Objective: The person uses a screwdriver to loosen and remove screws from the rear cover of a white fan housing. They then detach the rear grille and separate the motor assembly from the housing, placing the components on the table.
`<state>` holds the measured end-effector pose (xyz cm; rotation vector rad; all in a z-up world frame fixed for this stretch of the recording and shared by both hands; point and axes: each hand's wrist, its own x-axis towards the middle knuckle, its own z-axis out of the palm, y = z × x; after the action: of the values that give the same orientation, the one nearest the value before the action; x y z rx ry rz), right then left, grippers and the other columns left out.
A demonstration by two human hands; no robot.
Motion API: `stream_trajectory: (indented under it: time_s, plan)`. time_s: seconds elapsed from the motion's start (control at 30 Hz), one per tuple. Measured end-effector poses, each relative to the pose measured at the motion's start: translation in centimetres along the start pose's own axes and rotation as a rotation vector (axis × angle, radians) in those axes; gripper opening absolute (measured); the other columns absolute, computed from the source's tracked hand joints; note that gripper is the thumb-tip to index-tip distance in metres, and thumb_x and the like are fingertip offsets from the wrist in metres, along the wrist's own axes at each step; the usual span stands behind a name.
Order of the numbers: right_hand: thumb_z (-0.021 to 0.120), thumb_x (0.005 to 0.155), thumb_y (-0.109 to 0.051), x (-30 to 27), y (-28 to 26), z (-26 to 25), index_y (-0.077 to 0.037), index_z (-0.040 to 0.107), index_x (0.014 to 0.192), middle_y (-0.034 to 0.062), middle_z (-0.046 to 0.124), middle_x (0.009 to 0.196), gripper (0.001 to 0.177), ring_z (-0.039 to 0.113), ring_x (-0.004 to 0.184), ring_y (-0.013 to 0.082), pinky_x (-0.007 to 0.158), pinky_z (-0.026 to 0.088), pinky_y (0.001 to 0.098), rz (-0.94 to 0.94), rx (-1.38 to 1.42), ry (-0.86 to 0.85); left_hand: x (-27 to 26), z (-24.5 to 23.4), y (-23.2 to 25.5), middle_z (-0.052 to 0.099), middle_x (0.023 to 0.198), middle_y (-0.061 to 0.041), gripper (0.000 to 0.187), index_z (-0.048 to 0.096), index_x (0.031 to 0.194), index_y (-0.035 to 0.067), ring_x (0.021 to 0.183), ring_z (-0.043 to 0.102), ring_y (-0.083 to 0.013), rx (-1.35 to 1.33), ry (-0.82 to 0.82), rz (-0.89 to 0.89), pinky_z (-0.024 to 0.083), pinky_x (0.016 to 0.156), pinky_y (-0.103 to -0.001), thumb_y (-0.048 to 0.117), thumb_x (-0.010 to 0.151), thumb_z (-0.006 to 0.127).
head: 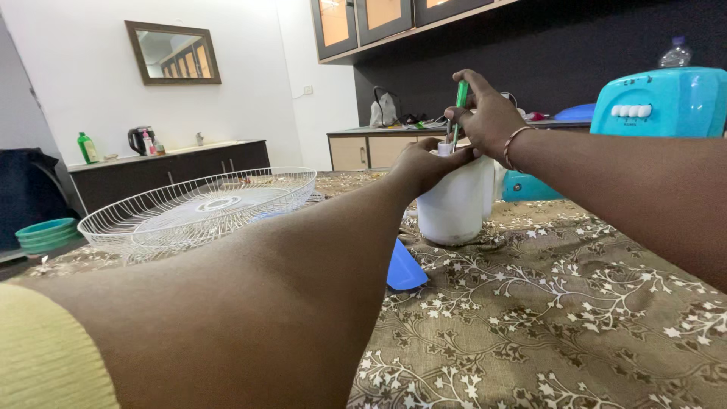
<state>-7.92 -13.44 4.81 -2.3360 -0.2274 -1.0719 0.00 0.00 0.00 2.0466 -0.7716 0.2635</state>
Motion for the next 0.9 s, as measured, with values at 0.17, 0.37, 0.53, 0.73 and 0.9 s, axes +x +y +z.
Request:
stream_trajectory:
  time_s: [0.17, 0.37, 0.53, 0.73, 0.9]
  plan:
    - [0.063, 0.099, -0.021, -1.0, -2.3, -0.7, -0.022, 0.037, 0.15, 0.0125, 0.07, 0.112, 0.058, 0.076, 0.087, 0.0236, 0.051, 0.055, 0.035, 0.097, 0.138, -0.052, 0.2, -0.2, -0.7, 0.076, 0.111, -0.023, 0.112, 0.06, 0.133, -0.007, 0.101, 0.077, -0.0279, -0.004, 0.041, 0.089, 0.061, 0.085, -0.039, 0.075, 0.059, 0.079]
    - [0.066, 0.099, -0.019, -0.5, -1.0, -0.5, -0.019, 0.038, 0.15, 0.0118, 0.071, 0.107, 0.058, 0.076, 0.09, 0.0201, 0.069, 0.059, 0.0349, -0.02, 0.124, -0.044, 0.2, -0.2, -0.8, 0.077, 0.11, -0.022, 0.108, 0.065, 0.129, -0.007, 0.101, 0.077, -0.0258, 0.032, 0.019, 0.122, 0.061, 0.085, -0.037, 0.076, 0.06, 0.078]
    - [0.07, 0.098, -0.018, 0.4, 1.1, -0.1, -0.017, 0.042, 0.147, 0.0143, 0.071, 0.102, 0.057, 0.072, 0.087, 0.0246, 0.075, 0.056, 0.0377, -0.082, 0.105, -0.007, 0.7, 0.6, -0.8, 0.078, 0.107, -0.021, 0.108, 0.063, 0.127, -0.007, 0.098, 0.079, -0.025, 0.002, 0.038, 0.07, 0.062, 0.082, -0.037, 0.074, 0.058, 0.08]
    - [0.073, 0.095, -0.02, 0.8, 1.7, -0.2, -0.018, 0.045, 0.145, 0.0133, 0.071, 0.102, 0.057, 0.073, 0.089, 0.0242, 0.077, 0.056, 0.0381, -0.109, 0.098, 0.016, 1.2, 0.6, -0.9, 0.077, 0.107, -0.021, 0.103, 0.066, 0.124, -0.008, 0.097, 0.077, -0.0242, 0.029, 0.037, 0.061, 0.061, 0.082, -0.036, 0.072, 0.061, 0.08]
    - [0.071, 0.096, -0.022, 0.4, 0.8, -0.6, -0.02, 0.045, 0.146, 0.0128, 0.072, 0.103, 0.056, 0.073, 0.09, 0.0244, 0.077, 0.057, 0.0396, -0.047, 0.106, -0.01, 1.4, 0.6, -0.8, 0.077, 0.108, -0.022, 0.106, 0.06, 0.129, -0.009, 0.097, 0.077, -0.0232, -0.039, 0.001, 0.035, 0.061, 0.081, -0.035, 0.069, 0.061, 0.083]
